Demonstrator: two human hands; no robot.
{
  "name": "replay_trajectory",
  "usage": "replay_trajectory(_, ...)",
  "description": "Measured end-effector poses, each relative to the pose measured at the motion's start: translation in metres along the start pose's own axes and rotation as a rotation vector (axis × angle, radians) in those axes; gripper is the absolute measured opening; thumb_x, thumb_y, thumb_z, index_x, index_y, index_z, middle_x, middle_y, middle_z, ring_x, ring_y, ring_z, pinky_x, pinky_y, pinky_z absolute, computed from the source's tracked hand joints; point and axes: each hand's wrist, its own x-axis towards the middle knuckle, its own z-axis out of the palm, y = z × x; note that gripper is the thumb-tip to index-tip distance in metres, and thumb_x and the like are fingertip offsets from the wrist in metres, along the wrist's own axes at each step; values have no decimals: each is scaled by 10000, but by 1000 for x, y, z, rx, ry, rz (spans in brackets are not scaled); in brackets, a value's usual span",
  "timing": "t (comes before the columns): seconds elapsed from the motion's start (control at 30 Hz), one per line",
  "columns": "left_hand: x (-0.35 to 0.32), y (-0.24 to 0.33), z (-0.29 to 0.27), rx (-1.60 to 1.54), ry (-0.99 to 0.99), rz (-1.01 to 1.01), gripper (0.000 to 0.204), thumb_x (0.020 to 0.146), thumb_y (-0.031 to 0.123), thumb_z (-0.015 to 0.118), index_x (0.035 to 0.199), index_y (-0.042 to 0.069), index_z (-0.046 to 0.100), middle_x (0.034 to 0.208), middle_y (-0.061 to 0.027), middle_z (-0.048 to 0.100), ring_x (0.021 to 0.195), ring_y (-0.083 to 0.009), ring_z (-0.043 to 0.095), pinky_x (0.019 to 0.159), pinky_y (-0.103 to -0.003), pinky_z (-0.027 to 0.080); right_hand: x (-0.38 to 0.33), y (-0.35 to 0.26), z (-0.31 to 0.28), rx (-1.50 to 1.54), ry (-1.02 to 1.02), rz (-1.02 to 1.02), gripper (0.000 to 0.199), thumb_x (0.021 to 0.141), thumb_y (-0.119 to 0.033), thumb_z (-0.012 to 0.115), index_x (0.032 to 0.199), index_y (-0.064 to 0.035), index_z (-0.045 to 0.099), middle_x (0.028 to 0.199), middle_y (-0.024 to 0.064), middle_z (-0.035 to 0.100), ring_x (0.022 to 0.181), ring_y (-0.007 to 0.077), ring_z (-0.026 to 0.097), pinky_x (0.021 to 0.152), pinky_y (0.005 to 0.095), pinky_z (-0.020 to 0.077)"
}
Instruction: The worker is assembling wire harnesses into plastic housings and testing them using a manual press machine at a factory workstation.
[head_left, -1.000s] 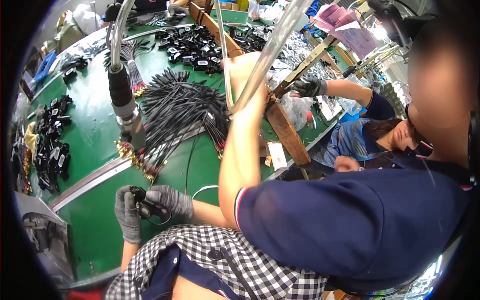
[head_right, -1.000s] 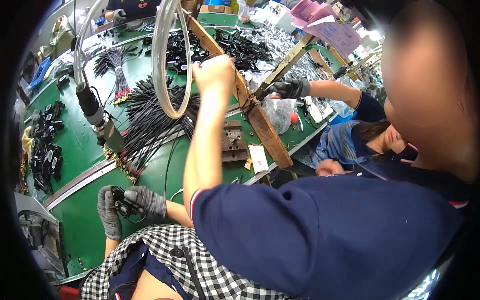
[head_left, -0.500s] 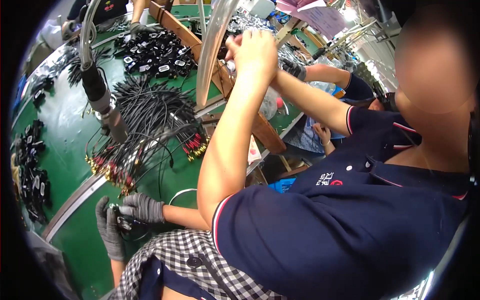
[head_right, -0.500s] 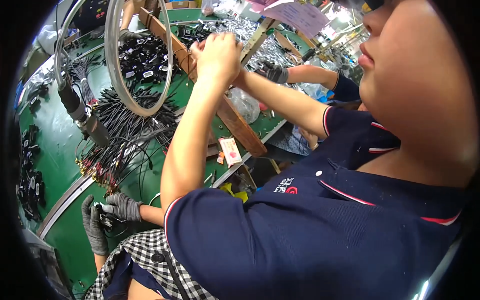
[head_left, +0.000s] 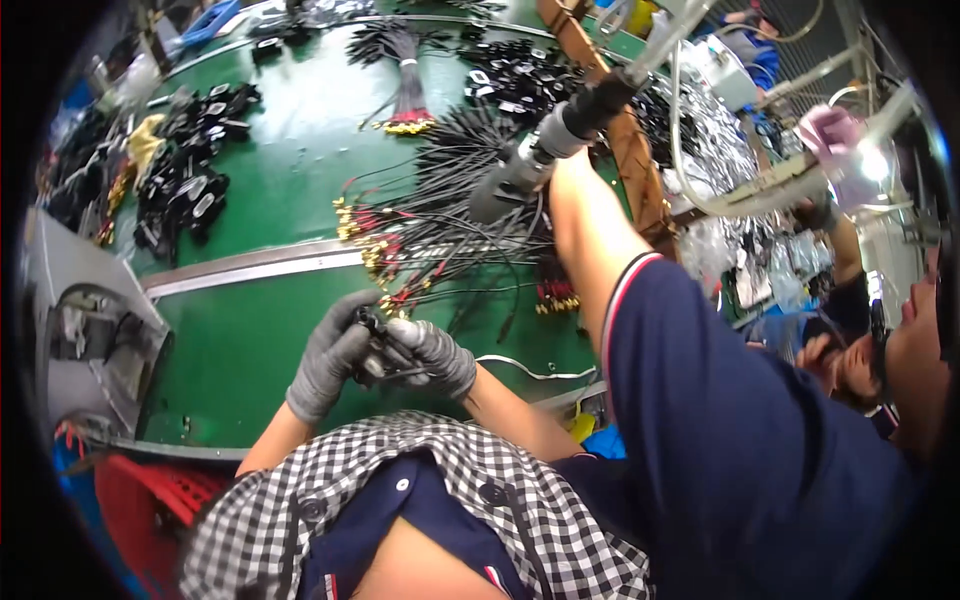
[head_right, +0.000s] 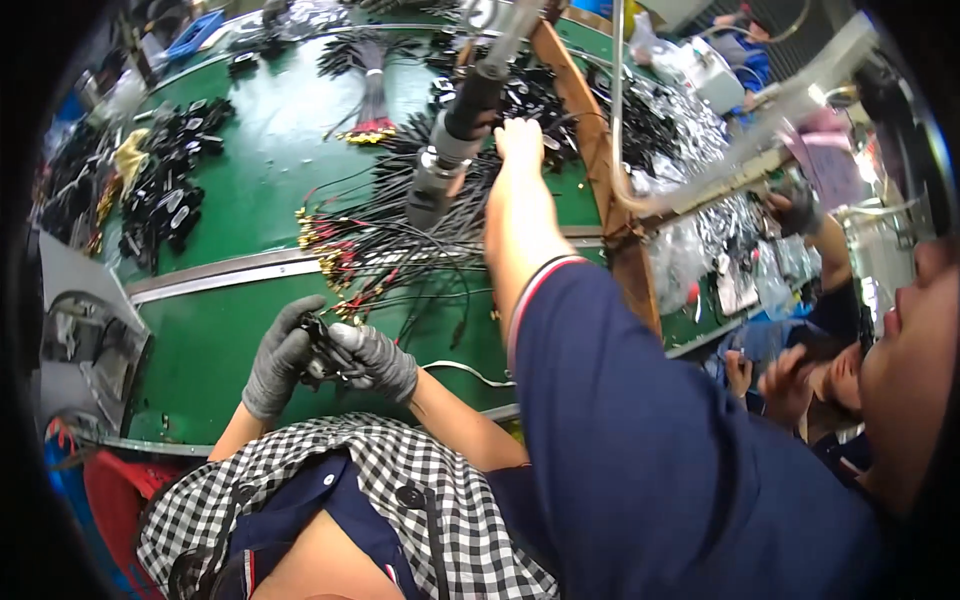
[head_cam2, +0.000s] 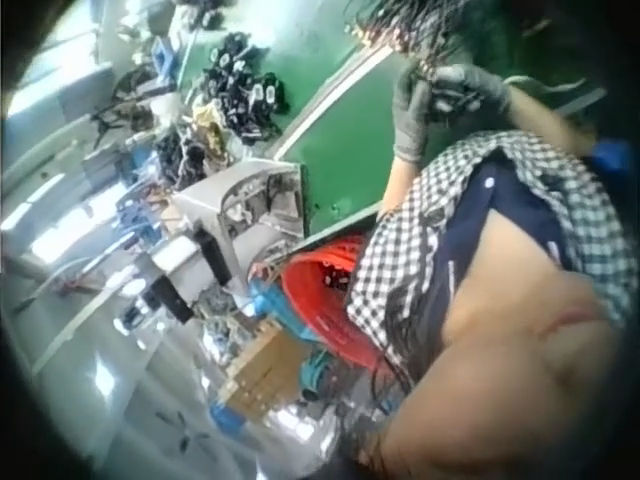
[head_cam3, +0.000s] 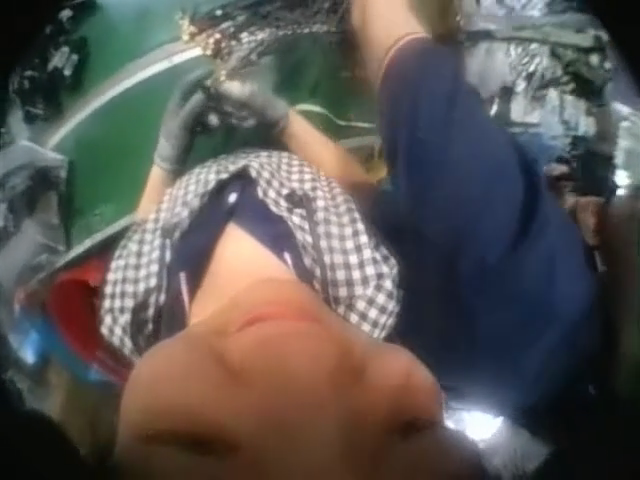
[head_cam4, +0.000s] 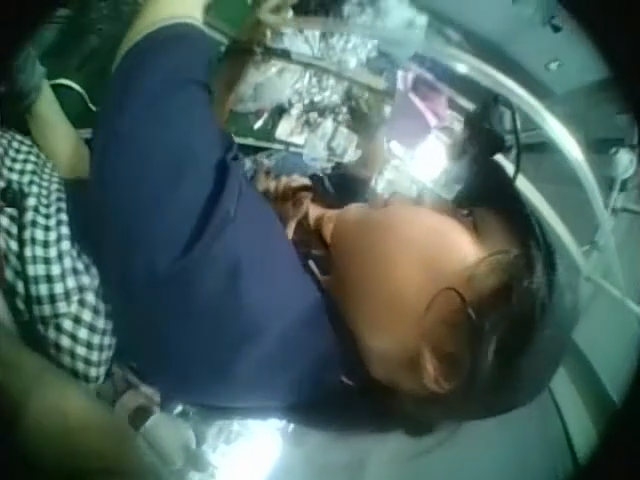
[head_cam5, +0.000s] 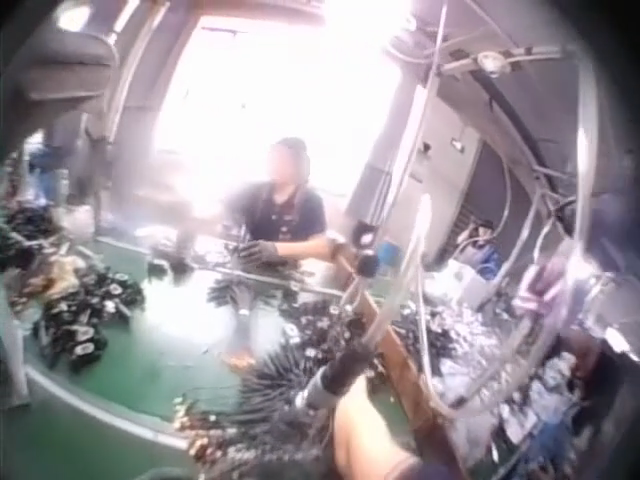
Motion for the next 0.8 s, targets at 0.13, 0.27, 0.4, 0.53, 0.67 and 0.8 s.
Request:
replay_trajectory(0.13, 6, 0, -9, 37, 43, -14, 429, 863, 261, 591, 1231, 69, 485, 908, -4, 544, 815, -78, 493, 722, -219, 415, 9, -18, -3, 416, -25, 377, 338, 898, -371, 486, 856, -50, 583, 730, 154, 584, 675, 300, 595, 597, 392, 449)
replay_trajectory(0.27, 11, -3, -12, -34, 77, 10, 476, 842, 262, 621, 1256, 82, 469, 875, 10, 535, 778, -69, 488, 683, -211, 413, 20, -2, -12, -442, -25, 107, 358, 899, -395, 493, 885, -54, 601, 714, 103, 590, 668, 230, 595, 584, 365, 448)
replay_trajectory(0.4, 11, 2, -3, -206, -12, 23, 502, 838, 264, 631, 1273, 88, 454, 895, 5, 539, 785, -73, 488, 688, -215, 414, 13, -16, -8, 200, 5, 292, 396, 909, -419, 479, 855, -50, 611, 682, 57, 582, 641, 156, 574, 561, 331, 440)
replay_trajectory(0.53, 9, 1, -12, 53, -113, 91, 534, 833, 279, 640, 1289, 90, 437, 954, -17, 554, 823, -80, 502, 698, -228, 425, 2, -25, -11, 704, 42, 517, 389, 923, -380, 473, 791, -39, 607, 630, 26, 566, 574, 127, 540, 525, 291, 426)
replay_trajectory(0.67, 13, 10, -27, 480, -246, 267, 589, 806, 297, 663, 1300, 82, 424, 989, -42, 578, 848, -98, 533, 709, -246, 445, -3, -24, -20, 388, 21, 567, 330, 925, -306, 494, 791, -26, 606, 614, 25, 568, 519, 129, 516, 499, 248, 418)
replay_trajectory(0.8, 14, 4, -22, 81, -228, 49, 595, 772, 294, 684, 1263, 57, 445, 937, -67, 609, 812, -128, 577, 676, -259, 470, 6, -29, -28, -333, -51, 276, 263, 898, -267, 554, 811, -27, 617, 646, 26, 581, 575, 122, 527, 544, 251, 435)
